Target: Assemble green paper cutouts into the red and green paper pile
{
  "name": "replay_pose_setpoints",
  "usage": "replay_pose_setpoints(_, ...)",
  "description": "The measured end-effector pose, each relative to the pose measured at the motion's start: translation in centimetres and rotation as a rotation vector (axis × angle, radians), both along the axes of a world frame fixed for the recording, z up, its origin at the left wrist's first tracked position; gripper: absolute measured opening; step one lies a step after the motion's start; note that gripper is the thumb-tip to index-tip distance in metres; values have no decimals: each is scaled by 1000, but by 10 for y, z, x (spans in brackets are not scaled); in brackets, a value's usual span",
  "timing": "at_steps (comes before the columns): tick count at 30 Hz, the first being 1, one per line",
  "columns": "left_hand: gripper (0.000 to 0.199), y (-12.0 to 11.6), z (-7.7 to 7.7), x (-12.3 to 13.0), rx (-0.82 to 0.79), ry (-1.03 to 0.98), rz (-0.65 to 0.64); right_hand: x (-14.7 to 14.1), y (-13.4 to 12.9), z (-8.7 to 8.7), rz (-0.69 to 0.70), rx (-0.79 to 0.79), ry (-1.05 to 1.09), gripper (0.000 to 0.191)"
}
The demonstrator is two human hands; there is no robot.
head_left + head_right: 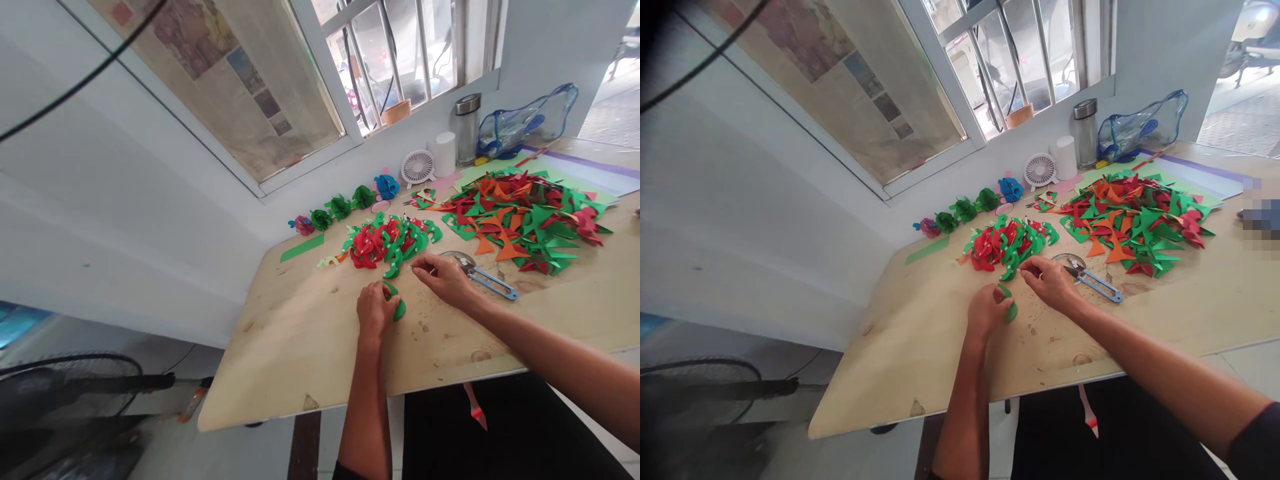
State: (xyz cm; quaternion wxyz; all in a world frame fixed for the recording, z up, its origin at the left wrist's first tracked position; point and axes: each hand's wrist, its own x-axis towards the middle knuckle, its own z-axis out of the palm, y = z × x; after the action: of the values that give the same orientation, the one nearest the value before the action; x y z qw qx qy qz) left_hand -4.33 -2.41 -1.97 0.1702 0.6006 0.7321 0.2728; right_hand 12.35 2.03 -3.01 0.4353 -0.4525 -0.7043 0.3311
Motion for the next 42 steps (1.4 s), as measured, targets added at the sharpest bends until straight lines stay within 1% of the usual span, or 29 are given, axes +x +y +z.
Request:
replay_pose_setpoints(5,14,-6,-4,0,11,-60,-28,-1,-1,0,15,-4,-7,17)
replay_pose_setpoints(6,13,-6,-4,0,16,-111,-36,-1,-1,0,18,-4,-11,17)
replay_pose_setpoints(8,9,-7,-5,2,34,-274,-70,-1,-1,0,19,-6,-11,17)
replay_pose_setpoints(10,6,-7,-4,5,51,-463,-123,-2,-1,0,23,-15,14,16)
replay_pose_setpoints(12,6,-5,-1,10,50,-603,-176,-2,0,0,27,-37,59,16)
replay_pose_setpoints(14,9,-3,2,16,35,-673,-212,-2,0,0,35,-68,110,17)
replay_pose_setpoints(17,15,2,5,26,30,-710,-232,-1,2,0,48,-101,181,20)
replay_pose_setpoints(20,20,6,6,32,36,-761,-216,-1,4,-1,51,-110,241,23)
replay_pose_setpoints(25,32,13,7,40,11,-978,-163,1,5,-1,11,-150,317,29)
replay_pose_setpoints(28,42,15,6,50,-5,-1120,-119,2,5,0,-17,-157,298,30)
replay_pose_setpoints(30,51,16,5,57,-53,-1209,-99,3,4,1,-25,-158,286,31)
replay_pose_setpoints(32,56,16,4,62,-37,-1317,-68,4,4,2,-41,-152,276,32)
replay_pose_setpoints(35,54,16,5,65,-34,-1380,-36,4,2,7,-71,-153,251,33)
replay_pose_setpoints(38,48,17,5,61,-63,-1367,-26,4,-1,12,-88,-174,259,32)
replay_pose_setpoints(42,40,17,2,55,-96,-1327,-16,2,-4,17,-98,-142,217,29)
